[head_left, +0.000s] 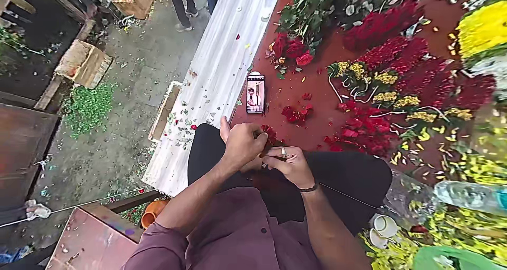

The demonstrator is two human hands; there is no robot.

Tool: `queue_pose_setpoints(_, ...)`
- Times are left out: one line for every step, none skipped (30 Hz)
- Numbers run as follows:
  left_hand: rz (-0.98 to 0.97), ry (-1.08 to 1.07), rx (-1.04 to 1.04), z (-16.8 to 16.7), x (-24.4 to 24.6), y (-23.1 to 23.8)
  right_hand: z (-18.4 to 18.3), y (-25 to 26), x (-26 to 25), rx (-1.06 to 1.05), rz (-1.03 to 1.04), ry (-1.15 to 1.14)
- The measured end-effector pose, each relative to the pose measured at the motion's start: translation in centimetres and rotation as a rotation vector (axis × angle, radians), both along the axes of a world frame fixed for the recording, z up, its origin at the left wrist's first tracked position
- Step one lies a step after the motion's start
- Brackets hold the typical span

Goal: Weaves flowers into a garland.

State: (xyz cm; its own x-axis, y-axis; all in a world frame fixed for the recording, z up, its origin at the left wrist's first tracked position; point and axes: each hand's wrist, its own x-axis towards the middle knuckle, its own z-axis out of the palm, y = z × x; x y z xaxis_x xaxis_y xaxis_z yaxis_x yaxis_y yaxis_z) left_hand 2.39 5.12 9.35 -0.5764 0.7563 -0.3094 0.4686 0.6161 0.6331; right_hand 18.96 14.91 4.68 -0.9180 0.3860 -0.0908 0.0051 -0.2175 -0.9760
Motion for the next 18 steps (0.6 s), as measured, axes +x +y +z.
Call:
queue_pose_setpoints(0.004,-0.028,-0.009,-0.2,0.1,-0.4,0.1,-0.3,-0.2,0.039,0.008,-0.015)
queue_pose_setpoints(0.000,-0.037,-0.005,-0.6,0.0,-0.7,0.2,-0.3,-0.2,0.066,-0.004,-0.022)
queue_pose_setpoints(-0.013,-0.059,0.011,-0.9,-0.2,-1.0,0.3,0.0,-0.1,0.080,-0.030,-0.027)
queue_pose_setpoints(-0.025,-0.105,0.035,-1.0,-0.4,-1.4,0.3,0.7,0.3,0.075,-0.071,-0.041)
queue_pose_setpoints(-0.044,-0.148,0.057,-1.1,-0.8,-1.7,0.2,1.5,0.6,0.051,-0.121,-0.071)
queue_pose_setpoints(-0.073,-0.182,0.067,-1.0,-1.1,-2.0,0.0,2.2,1.0,0.009,-0.166,-0.102)
queue_pose_setpoints(-0.102,-0.209,0.062,-0.7,-1.4,-2.1,-0.3,2.9,1.3,-0.041,-0.197,-0.129)
queue_pose_setpoints(-0.125,-0.220,0.037,-0.4,-1.5,-2.0,-0.6,3.3,1.5,-0.083,-0.205,-0.148)
queue_pose_setpoints(-0.145,-0.224,-0.006,0.0,-1.6,-2.0,-0.7,3.4,1.5,-0.113,-0.197,-0.156)
queue_pose_setpoints(-0.160,-0.227,-0.047,0.3,-1.6,-1.9,-0.7,3.4,1.5,-0.127,-0.177,-0.158)
queue_pose_setpoints(-0.173,-0.234,-0.078,0.5,-1.6,-1.8,-0.5,3.4,1.5,-0.127,-0.152,-0.166)
queue_pose_setpoints(-0.182,-0.251,-0.099,0.7,-1.5,-1.8,-0.4,3.6,1.6,-0.125,-0.123,-0.184)
queue_pose_setpoints(-0.186,-0.276,-0.118,0.9,-1.5,-1.8,-0.2,3.9,1.7,-0.117,-0.086,-0.224)
queue_pose_setpoints(-0.182,-0.305,-0.139,1.2,-1.5,-1.9,-0.2,4.7,1.8,-0.108,-0.045,-0.289)
queue_pose_setpoints(-0.174,-0.327,-0.154,1.6,-1.6,-2.0,-0.3,6.1,1.8,-0.086,-0.002,-0.367)
queue_pose_setpoints(-0.159,-0.346,-0.160,1.8,-1.7,-2.1,-0.6,7.9,1.9,-0.043,0.025,-0.439)
queue_pose_setpoints(-0.139,-0.356,-0.158,1.8,-1.6,-2.4,-1.2,9.5,2.0,0.035,0.009,-0.479)
queue_pose_setpoints(-0.124,-0.356,-0.155,1.9,-1.6,-2.7,-1.9,10.9,2.0,0.175,-0.067,-0.465)
